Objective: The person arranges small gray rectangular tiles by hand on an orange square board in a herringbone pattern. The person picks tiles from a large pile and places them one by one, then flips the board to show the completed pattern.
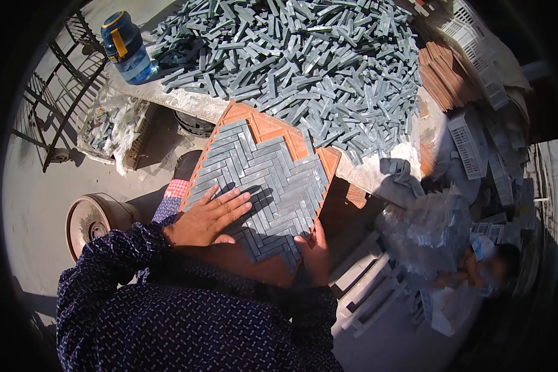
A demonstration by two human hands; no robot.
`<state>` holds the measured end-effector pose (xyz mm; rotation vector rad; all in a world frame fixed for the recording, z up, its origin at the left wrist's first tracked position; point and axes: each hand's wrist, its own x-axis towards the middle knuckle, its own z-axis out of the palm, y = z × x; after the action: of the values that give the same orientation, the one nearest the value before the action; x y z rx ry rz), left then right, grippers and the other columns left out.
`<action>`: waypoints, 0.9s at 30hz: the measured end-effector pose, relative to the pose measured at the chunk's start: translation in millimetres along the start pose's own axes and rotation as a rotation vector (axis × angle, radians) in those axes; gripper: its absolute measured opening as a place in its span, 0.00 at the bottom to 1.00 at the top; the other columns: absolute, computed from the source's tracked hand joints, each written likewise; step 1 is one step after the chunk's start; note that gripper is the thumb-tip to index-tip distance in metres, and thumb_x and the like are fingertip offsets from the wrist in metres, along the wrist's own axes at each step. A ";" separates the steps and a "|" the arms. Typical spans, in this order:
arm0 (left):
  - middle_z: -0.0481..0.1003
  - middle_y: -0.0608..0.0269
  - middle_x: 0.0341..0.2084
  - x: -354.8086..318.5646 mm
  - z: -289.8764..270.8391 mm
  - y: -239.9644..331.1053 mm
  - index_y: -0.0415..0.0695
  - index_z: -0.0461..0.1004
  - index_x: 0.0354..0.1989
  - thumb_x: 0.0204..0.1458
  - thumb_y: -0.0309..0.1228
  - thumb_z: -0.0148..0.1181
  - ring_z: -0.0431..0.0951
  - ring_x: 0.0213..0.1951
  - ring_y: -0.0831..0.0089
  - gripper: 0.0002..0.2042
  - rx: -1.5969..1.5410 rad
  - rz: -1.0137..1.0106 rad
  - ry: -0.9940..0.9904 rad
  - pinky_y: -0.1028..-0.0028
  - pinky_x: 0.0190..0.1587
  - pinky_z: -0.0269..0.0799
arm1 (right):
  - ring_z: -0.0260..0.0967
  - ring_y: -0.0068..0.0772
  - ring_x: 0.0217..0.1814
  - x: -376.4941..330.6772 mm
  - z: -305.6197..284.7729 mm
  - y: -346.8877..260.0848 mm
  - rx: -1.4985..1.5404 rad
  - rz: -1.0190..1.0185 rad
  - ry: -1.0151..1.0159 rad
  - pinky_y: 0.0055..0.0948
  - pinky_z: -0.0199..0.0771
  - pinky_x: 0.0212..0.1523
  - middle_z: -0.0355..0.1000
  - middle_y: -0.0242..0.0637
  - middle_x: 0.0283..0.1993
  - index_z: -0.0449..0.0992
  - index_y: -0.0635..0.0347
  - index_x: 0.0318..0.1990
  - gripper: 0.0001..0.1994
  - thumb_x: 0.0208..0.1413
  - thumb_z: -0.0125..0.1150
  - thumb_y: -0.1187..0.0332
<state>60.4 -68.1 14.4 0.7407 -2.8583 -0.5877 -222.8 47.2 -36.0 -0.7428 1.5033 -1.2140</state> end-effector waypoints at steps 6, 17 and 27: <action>0.51 0.60 0.67 9.3 17.3 4.4 0.46 0.50 0.67 0.51 0.43 0.54 0.49 0.68 0.64 0.35 0.011 0.031 0.000 0.52 0.67 0.39 | 0.68 0.29 0.51 -3.1 16.8 -4.3 -0.063 0.015 0.064 0.26 0.68 0.49 0.70 0.44 0.49 0.56 0.68 0.62 0.31 0.50 0.60 0.76; 0.49 0.68 0.68 64.9 40.9 47.3 0.48 0.50 0.67 0.46 0.44 0.61 0.48 0.68 0.72 0.39 -0.158 0.212 -0.112 0.55 0.67 0.41 | 0.68 0.35 0.51 -3.1 13.3 19.9 -0.149 -0.159 0.173 0.32 0.68 0.51 0.68 0.49 0.48 0.58 0.67 0.60 0.29 0.49 0.59 0.76; 0.56 0.57 0.64 77.1 55.9 35.4 0.42 0.54 0.64 0.53 0.47 0.51 0.53 0.66 0.67 0.33 -0.113 0.294 -0.011 0.55 0.67 0.41 | 0.72 0.44 0.38 63.0 12.6 -61.1 -0.736 -0.764 0.259 0.34 0.72 0.40 0.73 0.48 0.40 0.74 0.65 0.43 0.11 0.51 0.58 0.74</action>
<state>-34.6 -58.6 -20.5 0.2920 -2.8379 -0.7010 -236.9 -31.9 1.5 -1.8291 1.9909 -1.3123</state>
